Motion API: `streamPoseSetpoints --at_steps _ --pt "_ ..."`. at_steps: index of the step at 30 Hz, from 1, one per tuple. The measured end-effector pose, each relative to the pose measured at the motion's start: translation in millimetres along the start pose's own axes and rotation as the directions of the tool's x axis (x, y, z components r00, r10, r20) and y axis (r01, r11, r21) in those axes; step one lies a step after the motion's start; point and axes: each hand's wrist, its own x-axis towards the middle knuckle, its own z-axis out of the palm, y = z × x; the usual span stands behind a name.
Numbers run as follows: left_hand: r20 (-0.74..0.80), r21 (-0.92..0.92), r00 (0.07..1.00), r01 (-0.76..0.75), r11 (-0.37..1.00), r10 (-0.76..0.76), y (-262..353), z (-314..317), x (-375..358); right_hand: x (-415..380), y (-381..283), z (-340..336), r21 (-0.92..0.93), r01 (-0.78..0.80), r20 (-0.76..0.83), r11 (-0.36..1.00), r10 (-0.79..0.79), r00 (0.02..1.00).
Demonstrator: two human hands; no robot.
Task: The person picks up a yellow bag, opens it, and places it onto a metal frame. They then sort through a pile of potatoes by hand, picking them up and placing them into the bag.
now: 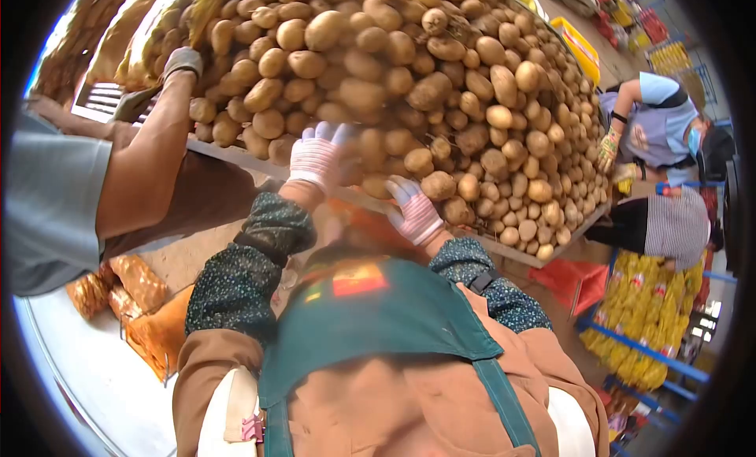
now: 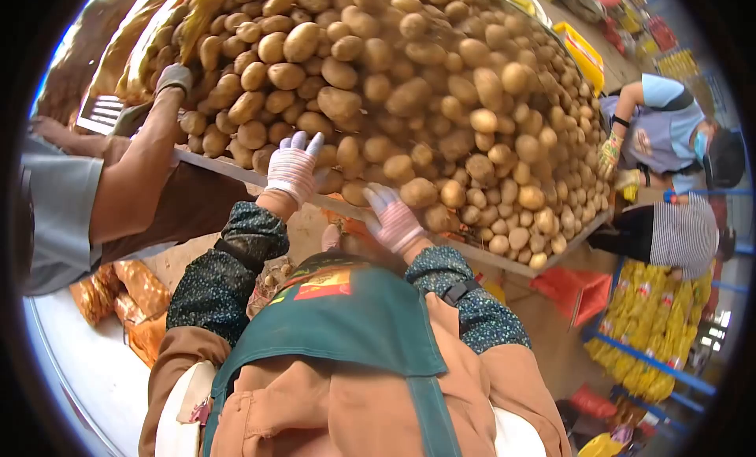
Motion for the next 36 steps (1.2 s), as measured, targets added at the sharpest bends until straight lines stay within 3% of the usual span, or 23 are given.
streamPoseSetpoints --at_steps 3,5,6,7,8,10,14,17,22,25,29,30,32,35,36 --pt "-0.013 -0.053 1.000 -0.013 0.998 0.012 -11 2 2 -1 0 0 0.014 -0.008 -0.047 1.000 0.009 0.999" --pt "-0.188 -0.466 0.980 -0.030 0.884 -0.066 -26 7 -6 -1 -1 2 0.002 -0.056 -0.045 0.998 0.056 0.997" --pt "0.201 -0.961 0.941 0.243 0.130 -0.274 -23 3 -16 0 0 4 -0.014 -0.071 -0.056 0.997 0.070 0.996" --pt "0.294 -0.956 0.916 0.280 -0.089 -0.274 -39 1 -20 1 -1 6 -0.028 -0.083 -0.065 0.996 0.081 0.995" --pt "0.349 -0.901 0.920 0.278 -0.333 -0.179 -52 -1 -26 8 -8 8 -0.105 -0.172 -0.024 0.980 0.170 0.985" --pt "0.417 -0.636 0.909 0.300 -0.711 0.010 -66 -1 -40 26 -25 12 -0.260 -0.324 0.038 0.910 0.345 0.938" --pt "0.531 -0.446 0.840 0.389 -0.806 0.111 -61 -14 -54 68 -33 0 -0.308 -0.528 0.266 0.791 0.605 0.751" --pt "0.641 -0.377 0.754 0.472 -0.797 0.143 -67 4 -49 63 -30 4 -0.310 -0.500 0.204 0.809 0.570 0.796" --pt "0.692 -0.373 0.700 0.557 -0.742 0.177 -51 17 -45 49 -24 17 -0.254 -0.490 0.151 0.834 0.534 0.832" --pt "0.689 -0.454 0.698 0.625 -0.635 0.195 -41 20 -44 48 -20 16 -0.222 -0.432 0.073 0.874 0.457 0.887" --pt "0.699 -0.489 0.669 0.705 -0.513 0.253 -34 29 -42 50 -24 10 -0.127 -0.529 0.057 0.839 0.538 0.841" --pt "0.745 -0.495 0.636 0.729 -0.473 0.201 -30 31 -42 49 -25 10 -0.102 -0.540 0.043 0.836 0.546 0.837" --pt "0.747 -0.460 0.619 0.745 -0.484 0.243 -24 32 -42 48 -22 9 -0.052 -0.557 0.015 0.829 0.558 0.829" --pt "0.748 -0.461 0.617 0.748 -0.478 0.244 -17 36 -47 51 -14 10 -0.128 -0.554 0.090 0.822 0.566 0.819" --pt "0.741 -0.481 0.627 0.746 -0.460 0.241 -17 42 -48 51 -16 8 -0.255 -0.474 0.148 0.843 0.519 0.842"
